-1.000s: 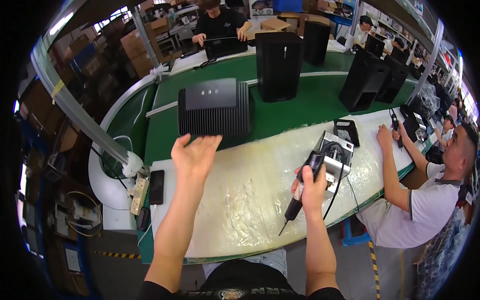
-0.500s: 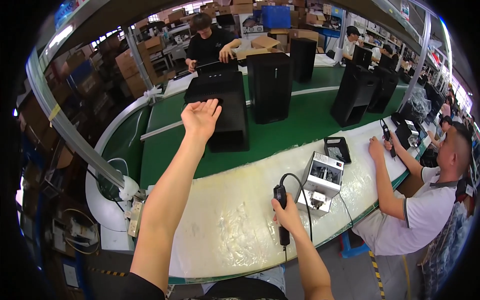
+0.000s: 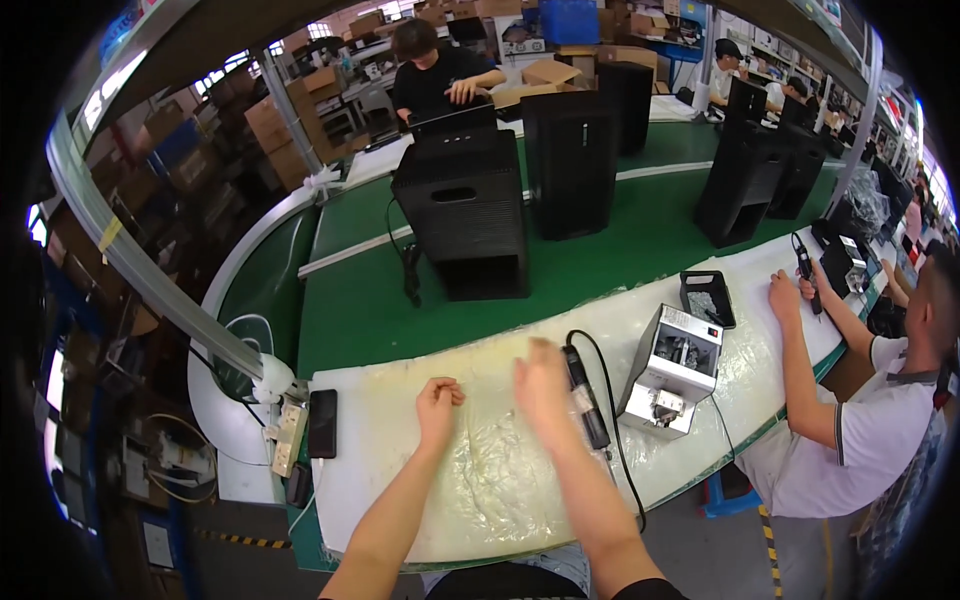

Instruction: Assembling electronics components into a casing using an electric screwdriver.

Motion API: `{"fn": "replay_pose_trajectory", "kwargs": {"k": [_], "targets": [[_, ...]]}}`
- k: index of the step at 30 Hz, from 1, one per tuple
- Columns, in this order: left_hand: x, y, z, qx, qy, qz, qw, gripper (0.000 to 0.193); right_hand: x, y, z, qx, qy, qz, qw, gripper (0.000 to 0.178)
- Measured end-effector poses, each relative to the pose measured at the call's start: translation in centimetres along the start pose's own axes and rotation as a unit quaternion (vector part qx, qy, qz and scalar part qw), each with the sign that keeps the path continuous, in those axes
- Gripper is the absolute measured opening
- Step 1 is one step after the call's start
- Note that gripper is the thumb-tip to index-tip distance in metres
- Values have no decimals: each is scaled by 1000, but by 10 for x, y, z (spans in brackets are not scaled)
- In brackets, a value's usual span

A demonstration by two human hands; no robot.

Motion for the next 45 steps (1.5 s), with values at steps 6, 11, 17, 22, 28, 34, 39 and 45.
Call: {"fn": "replay_pose_trajectory", "kwargs": {"k": [6, 11, 17, 22, 28, 34, 39, 45], "targets": [[2, -27, -7, 82, -4, -4, 997, 16, -31, 50, -116, 319, 57, -68, 943, 25], [2, -17, 0, 109, -40, -59, 992, 14, -37, 33, -138, 385, 78, -145, 908, 18], [2, -14, 1, 106, -37, -32, 993, 14, -38, 30, -141, 404, 79, -153, 898, 17], [3, -13, 4, 77, -49, -13, 996, 14, -37, 36, -141, 383, 67, -147, 909, 16], [4, -10, 3, 47, -54, 5, 997, 14, -37, 38, -141, 390, 63, -157, 905, 16], [4, -2, 7, 25, -57, 14, 998, 14, -37, 40, -142, 364, 68, -146, 917, 17], [6, -12, 6, 34, -49, 16, 998, 14, -37, 40, -142, 364, 48, -138, 920, 14], [7, -7, 10, 35, -37, 23, 998, 13, -38, 44, -141, 362, 53, -145, 919, 15]]}}
Point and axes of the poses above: each hand's wrist, its own x-axis towards the middle knuckle, its own z-axis out of the back of the hand, y = z × x, the point moved 4 cm from there along x, towards the middle knuckle, and after that the axes turned 9 degrees about -z, right-handed, at the moved point
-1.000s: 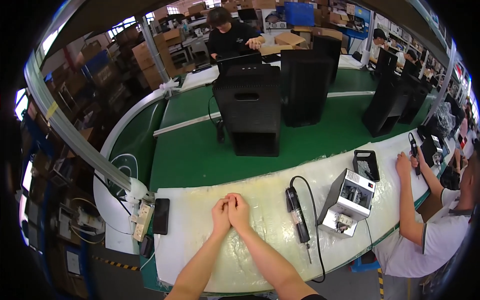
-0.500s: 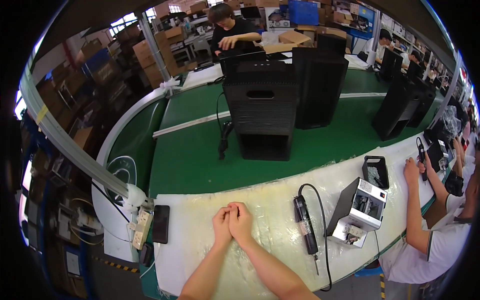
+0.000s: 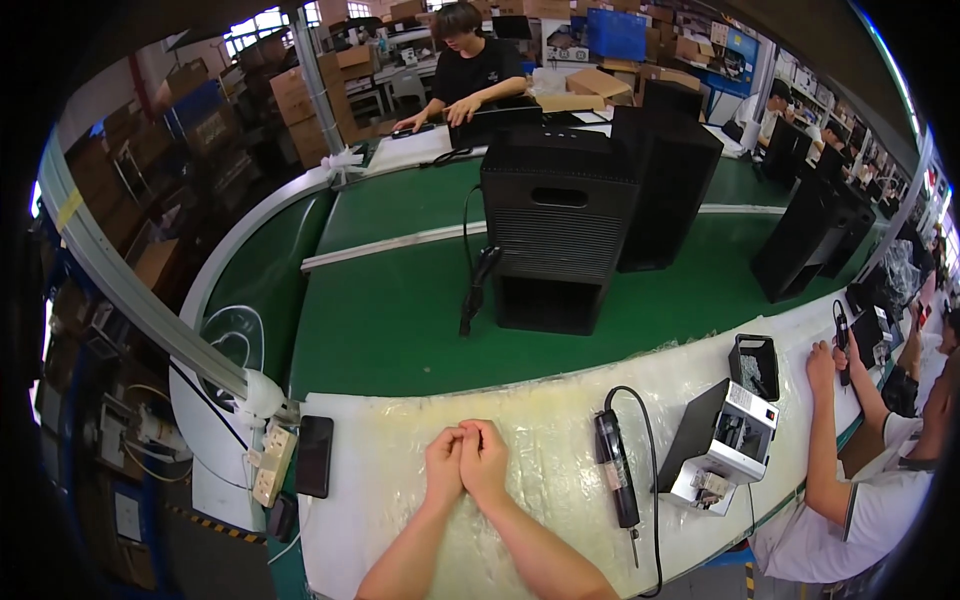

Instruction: Assembling electronics components into a casing using an electric screwdriver.

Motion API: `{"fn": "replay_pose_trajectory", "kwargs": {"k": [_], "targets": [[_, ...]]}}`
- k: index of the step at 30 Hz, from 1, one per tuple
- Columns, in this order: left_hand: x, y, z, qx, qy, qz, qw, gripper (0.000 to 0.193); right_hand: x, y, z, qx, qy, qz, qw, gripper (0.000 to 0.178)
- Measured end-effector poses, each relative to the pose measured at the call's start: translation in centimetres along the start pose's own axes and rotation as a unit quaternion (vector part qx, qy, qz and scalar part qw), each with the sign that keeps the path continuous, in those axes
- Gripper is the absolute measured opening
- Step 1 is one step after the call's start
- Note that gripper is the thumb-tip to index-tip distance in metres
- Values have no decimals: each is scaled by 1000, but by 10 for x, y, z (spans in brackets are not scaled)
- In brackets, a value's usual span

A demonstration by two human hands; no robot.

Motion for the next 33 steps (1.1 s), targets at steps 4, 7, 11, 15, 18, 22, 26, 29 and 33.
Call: {"fn": "replay_pose_trajectory", "kwargs": {"k": [4, 7, 11, 15, 18, 22, 26, 29, 33], "targets": [[0, 0, -2, -7, 5, 3, 1000, 13, 1, -3, 1, 1, 1, -11, 1000, 15], [0, -1, -2, -5, 4, 2, 1000, 13, 1, -4, 1, 3, -1, -10, 1000, 15], [0, 4, 0, 2, 2, -1, 1000, 13, 0, -3, 0, 1, 1, -8, 1000, 16], [0, 6, 0, 1, 1, -1, 1000, 13, 0, -2, 0, 0, 1, -9, 1000, 16], [1, 6, -4, 0, 5, -2, 1000, 13, 2, -5, 3, 6, -1, -11, 1000, 16], [1, 4, -2, 1, 3, 1, 1000, 14, 2, -4, 0, 4, 0, -8, 1000, 16], [1, 0, 0, 14, 6, -3, 1000, 14, 1, -3, 0, 4, 4, -7, 1000, 16], [1, -1, -2, 18, 10, 2, 1000, 14, 1, -2, 2, 2, 0, -8, 1000, 16], [1, -2, -2, 5, 9, -3, 1000, 14, 1, 0, 1, 5, 1, -11, 1000, 16]]}}
Point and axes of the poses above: each hand's wrist, its own x-axis towards the middle knuckle, its own z-axis out of the back of the hand, y = z × x, the point moved 4 cm from there along x, towards the middle knuckle, and after that the axes turned 9 degrees about -z, right-handed, at the moved point
